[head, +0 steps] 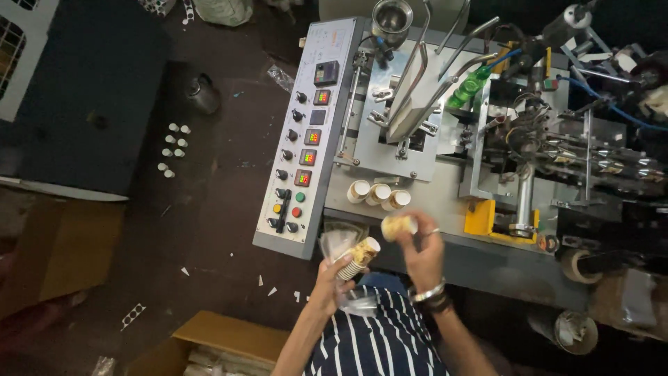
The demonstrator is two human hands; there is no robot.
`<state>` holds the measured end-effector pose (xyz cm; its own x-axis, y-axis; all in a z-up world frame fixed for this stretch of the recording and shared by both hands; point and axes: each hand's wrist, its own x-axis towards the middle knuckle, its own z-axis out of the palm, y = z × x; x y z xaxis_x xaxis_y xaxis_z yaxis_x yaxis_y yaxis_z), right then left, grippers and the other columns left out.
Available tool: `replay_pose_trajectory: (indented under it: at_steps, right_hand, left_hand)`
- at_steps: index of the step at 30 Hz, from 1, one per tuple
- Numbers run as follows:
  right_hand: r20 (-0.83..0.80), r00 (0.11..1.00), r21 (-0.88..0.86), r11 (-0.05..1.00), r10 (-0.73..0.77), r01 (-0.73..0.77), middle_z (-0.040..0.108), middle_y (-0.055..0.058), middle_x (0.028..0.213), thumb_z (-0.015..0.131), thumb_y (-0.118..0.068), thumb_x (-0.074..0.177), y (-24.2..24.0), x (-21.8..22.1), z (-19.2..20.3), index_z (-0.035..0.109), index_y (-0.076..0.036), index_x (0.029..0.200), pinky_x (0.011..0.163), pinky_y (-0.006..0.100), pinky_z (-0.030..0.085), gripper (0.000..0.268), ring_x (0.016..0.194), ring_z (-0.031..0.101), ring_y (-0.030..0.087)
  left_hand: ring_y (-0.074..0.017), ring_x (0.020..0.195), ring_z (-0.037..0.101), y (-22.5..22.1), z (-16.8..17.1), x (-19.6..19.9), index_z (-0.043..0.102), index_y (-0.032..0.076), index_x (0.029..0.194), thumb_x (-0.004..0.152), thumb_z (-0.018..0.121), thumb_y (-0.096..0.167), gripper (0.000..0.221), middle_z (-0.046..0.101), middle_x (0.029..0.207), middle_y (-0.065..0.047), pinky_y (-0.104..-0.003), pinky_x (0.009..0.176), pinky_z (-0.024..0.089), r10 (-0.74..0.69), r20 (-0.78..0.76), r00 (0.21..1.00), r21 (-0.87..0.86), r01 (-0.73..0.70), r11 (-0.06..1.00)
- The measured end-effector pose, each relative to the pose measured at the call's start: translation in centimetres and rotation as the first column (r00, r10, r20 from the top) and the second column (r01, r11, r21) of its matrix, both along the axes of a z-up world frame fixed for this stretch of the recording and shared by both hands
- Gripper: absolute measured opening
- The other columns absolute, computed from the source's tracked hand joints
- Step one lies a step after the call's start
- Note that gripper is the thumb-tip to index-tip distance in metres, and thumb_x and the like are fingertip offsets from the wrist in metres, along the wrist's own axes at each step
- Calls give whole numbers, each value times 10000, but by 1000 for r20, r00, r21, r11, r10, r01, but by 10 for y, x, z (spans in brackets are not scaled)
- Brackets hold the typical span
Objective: The operator organizes stacks of manufactured paper cups and packages them into plastic bags.
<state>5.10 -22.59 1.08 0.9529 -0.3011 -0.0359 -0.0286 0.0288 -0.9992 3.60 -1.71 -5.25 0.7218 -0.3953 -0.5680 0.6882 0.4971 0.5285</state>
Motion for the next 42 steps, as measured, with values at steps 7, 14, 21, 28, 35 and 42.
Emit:
replay_pose_trajectory:
  at_steps: [7, 14, 21, 28, 35, 42]
  right_hand:
    - [199, 971, -675, 699, -133, 234, 671, 166, 1309, 782, -165, 915, -21, 55, -59, 540, -45, 1381, 1018, 408, 534, 539, 1196, 671, 324]
    - [-116, 973, -710, 702, -200, 60, 610, 240, 1334, 774, -169, 815, -30, 40, -137, 398, -6, 1496, 938, 460, 520, 794, 1160, 624, 394]
    - [72, 997, -299, 954, 23, 0, 711, 150, 1280, 701, -204, 955, 14, -41, -31, 468, -3, 1460, 1057, 412, 504, 591, 1187, 658, 268]
    - [121, 938, -494, 839, 324, -227, 738, 150, 1179, 825, -275, 871, 16, -64, 14, 579, -23, 1323, 928, 382, 583, 574, 1076, 747, 299]
    - [65, 996, -506, 863, 54, -14, 750, 150, 1166, 790, -264, 891, -33, -62, -15, 636, -65, 1240, 921, 403, 575, 430, 1073, 750, 325]
    - [-217, 884, -587, 779, -415, 221, 710, 161, 1191, 776, -331, 888, -132, -1, -149, 583, -63, 1303, 957, 421, 540, 530, 1113, 694, 328]
  left_hand:
    - [-145, 806, 749, 11, 19, -1, 632, -9, 1261, 896, 670, 318, 491, 769, 1040, -119, -167, 370, 355, 53, -80, 995, -66, -58, 996]
    - [-132, 780, 731, 17, 4, -18, 647, -40, 1230, 936, 655, 325, 469, 768, 1022, -138, -175, 364, 331, 81, -8, 997, -21, -81, 996]
    - [-134, 771, 732, 2, -6, -24, 641, 31, 1252, 949, 604, 370, 456, 762, 997, -106, -190, 399, 351, 12, -123, 992, -30, -16, 999]
    - [-113, 748, 660, -46, 13, -11, 682, 80, 1208, 1000, 503, 512, 512, 731, 905, -16, -232, 570, 479, -183, -200, 963, -151, 154, 976]
    - [-118, 806, 705, -68, -19, -21, 671, 94, 1223, 968, 559, 380, 398, 769, 954, -25, -265, 607, 520, -142, -156, 977, 176, 169, 970]
    - [-132, 614, 653, -69, -41, -39, 654, 100, 1221, 916, 673, 252, 341, 749, 866, -90, -209, 403, 337, 111, -128, 986, 271, -73, 960]
